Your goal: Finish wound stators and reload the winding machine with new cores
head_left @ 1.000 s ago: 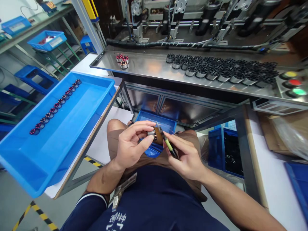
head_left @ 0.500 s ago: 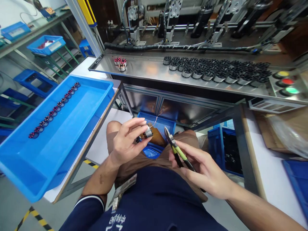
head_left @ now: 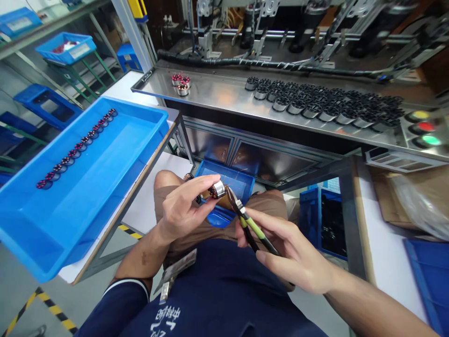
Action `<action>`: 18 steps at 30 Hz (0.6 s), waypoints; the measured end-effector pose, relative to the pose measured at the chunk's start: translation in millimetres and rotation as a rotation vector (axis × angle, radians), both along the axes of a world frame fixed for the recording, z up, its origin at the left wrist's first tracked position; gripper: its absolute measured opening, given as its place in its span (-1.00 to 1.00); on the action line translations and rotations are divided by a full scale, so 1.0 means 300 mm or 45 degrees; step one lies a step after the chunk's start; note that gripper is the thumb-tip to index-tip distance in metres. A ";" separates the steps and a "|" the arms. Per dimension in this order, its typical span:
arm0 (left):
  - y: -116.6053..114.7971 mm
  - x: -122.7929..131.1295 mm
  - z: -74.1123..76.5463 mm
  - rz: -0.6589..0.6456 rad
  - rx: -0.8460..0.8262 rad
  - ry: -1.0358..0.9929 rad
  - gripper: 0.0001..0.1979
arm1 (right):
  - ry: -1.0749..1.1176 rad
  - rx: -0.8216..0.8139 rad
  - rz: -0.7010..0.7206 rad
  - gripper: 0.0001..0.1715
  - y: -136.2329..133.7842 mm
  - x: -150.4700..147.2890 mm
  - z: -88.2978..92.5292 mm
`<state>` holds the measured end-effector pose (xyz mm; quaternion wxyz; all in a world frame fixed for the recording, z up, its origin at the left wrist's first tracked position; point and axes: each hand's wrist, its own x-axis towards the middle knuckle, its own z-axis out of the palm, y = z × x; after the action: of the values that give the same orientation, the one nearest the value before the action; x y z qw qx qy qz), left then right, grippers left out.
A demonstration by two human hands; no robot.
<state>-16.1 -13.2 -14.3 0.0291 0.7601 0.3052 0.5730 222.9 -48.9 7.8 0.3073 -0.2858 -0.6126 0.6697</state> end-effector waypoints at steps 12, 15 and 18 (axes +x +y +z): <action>-0.014 -0.005 -0.002 -0.051 -0.102 0.000 -0.29 | -0.036 0.035 -0.041 -0.30 0.008 -0.030 0.019; -0.018 -0.009 -0.006 -0.055 -0.110 -0.005 -0.29 | -0.062 0.034 -0.047 -0.31 0.012 -0.036 0.024; -0.020 -0.011 -0.008 -0.040 -0.098 0.010 -0.29 | -0.066 0.026 -0.050 -0.30 0.016 -0.040 0.026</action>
<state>-19.4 -19.2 -16.6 0.0661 0.7653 0.3152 0.5573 210.9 -44.1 15.5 0.3072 -0.3117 -0.6215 0.6498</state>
